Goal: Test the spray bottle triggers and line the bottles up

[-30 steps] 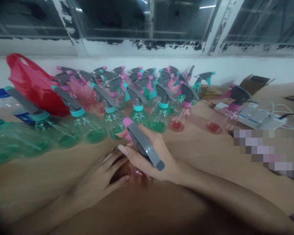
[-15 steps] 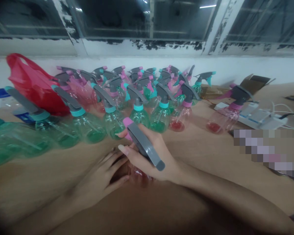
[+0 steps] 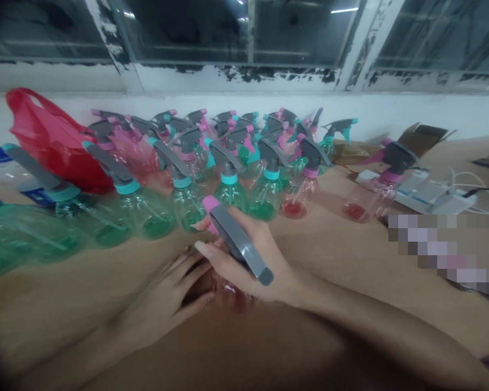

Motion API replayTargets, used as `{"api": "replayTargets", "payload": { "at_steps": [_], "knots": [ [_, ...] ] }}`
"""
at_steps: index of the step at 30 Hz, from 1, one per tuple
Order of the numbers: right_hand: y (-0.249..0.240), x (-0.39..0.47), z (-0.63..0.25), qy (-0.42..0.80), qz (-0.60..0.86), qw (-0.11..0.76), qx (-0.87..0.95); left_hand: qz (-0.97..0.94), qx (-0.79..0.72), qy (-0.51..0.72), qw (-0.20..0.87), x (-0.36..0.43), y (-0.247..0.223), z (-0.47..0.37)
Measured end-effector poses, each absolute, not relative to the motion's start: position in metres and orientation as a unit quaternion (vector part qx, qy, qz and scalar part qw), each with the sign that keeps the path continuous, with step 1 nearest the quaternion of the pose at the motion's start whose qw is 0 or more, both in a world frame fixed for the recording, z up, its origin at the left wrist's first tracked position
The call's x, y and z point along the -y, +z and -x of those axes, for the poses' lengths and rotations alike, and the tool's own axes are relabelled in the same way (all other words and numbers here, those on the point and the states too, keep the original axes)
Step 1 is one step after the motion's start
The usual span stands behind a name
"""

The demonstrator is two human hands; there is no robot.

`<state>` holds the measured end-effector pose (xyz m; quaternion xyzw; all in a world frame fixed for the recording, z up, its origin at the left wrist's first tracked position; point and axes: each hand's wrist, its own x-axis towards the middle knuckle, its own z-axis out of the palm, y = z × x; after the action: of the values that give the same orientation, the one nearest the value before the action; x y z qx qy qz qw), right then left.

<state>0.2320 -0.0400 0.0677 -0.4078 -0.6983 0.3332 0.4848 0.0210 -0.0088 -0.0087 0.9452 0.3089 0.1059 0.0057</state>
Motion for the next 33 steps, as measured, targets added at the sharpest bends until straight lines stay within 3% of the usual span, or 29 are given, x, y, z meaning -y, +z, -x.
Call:
{"api": "replayTargets", "payload": {
  "at_steps": [4, 12, 33],
  "knots": [
    [0.0704, 0.0385, -0.2326, 0.288, 0.406, 0.502, 0.708, -0.944, -0.310, 0.115, 0.000, 0.0083, -0.0079, -0.0213],
    [0.0711, 0.0380, -0.2302, 0.344, 0.395, 0.500, 0.690, -0.946, -0.297, 0.130, 0.000, 0.0076, -0.0097, -0.0218],
    [0.0719, 0.0418, -0.2313, 0.319, 0.416, 0.485, 0.700, -0.945, -0.302, 0.129, -0.016, 0.0082, -0.0108, -0.0206]
  ]
}}
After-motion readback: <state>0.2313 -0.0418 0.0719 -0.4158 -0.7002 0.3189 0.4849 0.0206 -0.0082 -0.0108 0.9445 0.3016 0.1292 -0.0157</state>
